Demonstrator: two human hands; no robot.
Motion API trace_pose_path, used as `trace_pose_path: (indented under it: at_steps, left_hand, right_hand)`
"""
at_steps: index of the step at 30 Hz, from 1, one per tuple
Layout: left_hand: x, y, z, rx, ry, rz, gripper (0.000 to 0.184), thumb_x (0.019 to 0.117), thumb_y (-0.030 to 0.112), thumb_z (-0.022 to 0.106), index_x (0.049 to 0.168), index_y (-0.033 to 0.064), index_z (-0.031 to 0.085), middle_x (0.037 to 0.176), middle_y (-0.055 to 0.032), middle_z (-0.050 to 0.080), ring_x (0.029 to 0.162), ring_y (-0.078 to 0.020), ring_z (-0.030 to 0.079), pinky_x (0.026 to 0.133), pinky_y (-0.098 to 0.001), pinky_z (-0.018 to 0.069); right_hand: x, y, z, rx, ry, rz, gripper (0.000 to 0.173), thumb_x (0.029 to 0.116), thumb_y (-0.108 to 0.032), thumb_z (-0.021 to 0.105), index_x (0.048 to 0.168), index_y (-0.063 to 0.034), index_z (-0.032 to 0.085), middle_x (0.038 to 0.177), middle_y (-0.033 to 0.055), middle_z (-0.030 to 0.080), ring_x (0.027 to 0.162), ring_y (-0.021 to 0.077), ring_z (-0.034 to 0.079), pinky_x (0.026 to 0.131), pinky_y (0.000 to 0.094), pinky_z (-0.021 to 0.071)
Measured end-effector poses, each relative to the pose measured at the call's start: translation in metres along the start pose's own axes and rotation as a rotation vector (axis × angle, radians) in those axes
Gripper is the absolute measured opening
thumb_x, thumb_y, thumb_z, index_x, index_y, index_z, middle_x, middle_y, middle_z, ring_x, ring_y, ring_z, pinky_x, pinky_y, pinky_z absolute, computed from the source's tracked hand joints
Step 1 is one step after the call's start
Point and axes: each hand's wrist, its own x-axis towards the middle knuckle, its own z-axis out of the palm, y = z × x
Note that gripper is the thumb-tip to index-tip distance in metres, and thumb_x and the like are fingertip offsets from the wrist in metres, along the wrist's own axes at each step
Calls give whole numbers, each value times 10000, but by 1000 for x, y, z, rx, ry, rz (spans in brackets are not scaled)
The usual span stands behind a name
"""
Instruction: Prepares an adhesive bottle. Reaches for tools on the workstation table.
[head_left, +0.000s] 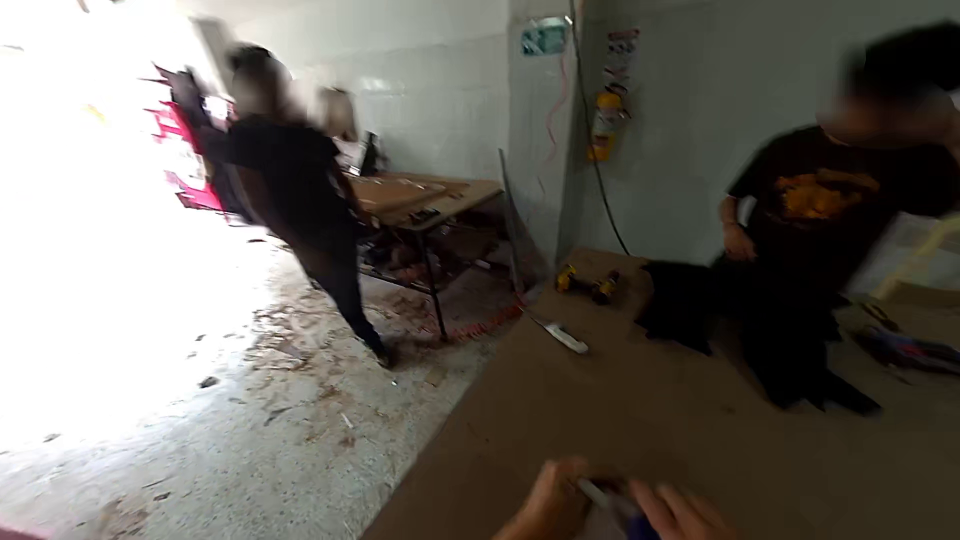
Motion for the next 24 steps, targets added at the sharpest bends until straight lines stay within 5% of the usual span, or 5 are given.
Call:
trace_pose_path:
  at_steps: [3, 6, 10, 18, 24]
  left_hand:
    - [-3, 2, 2, -23, -25, -46, 235, 1004, 28, 564, 1133, 43, 760, 1113, -54, 759, 1046, -120, 711, 981, -341, 582]
    - [1, -6, 2, 11, -40, -16, 244, 1010, 37, 546, 1120, 67, 762, 1061, -18, 761, 992, -78, 710, 939, -314, 593]
    - [2, -5, 1, 86, -65, -91, 263, 1002, 77, 558, 1118, 161, 778, 1040, 56, 763, 968, -39, 702, 912, -292, 590]
    - [5, -4, 0, 92, -59, -113, 264, 1006, 94, 559, 1120, 177, 782, 1019, 68, 760, 934, -25, 690, 885, -276, 578]
    - [5, -8, -1, 53, -53, -75, 271, 1013, 68, 545, 1129, 142, 779, 1011, 36, 761, 925, -46, 695, 878, -270, 583]
  right_hand:
    - [9, -4, -1, -10, -189, 132, 508, 1014, -474, 588, 1157, 11, 627, 970, 221, 695, 953, 412, 699, 838, 574, 555]
    - [9, 0, -15, 51, -194, 51, 637, 901, -146, 724, 1498, -170, 506, 1334, 166, 587, 1234, 375, 567, 1033, 558, 477]
    - [16, -12, -29, 16, -308, 232, 659, 975, -592, 609, 1258, 1, 567, 1032, 194, 663, 1002, 367, 673, 860, 531, 544]
    - [21, -14, -25, -31, -283, 226, 629, 955, -573, 650, 1251, -21, 589, 1082, 188, 658, 1033, 362, 662, 893, 533, 532]
    - [12, 1, -22, -100, -265, -114, 358, 999, -57, 557, 1318, -186, 655, 1234, 120, 621, 1148, 321, 598, 985, 497, 493]
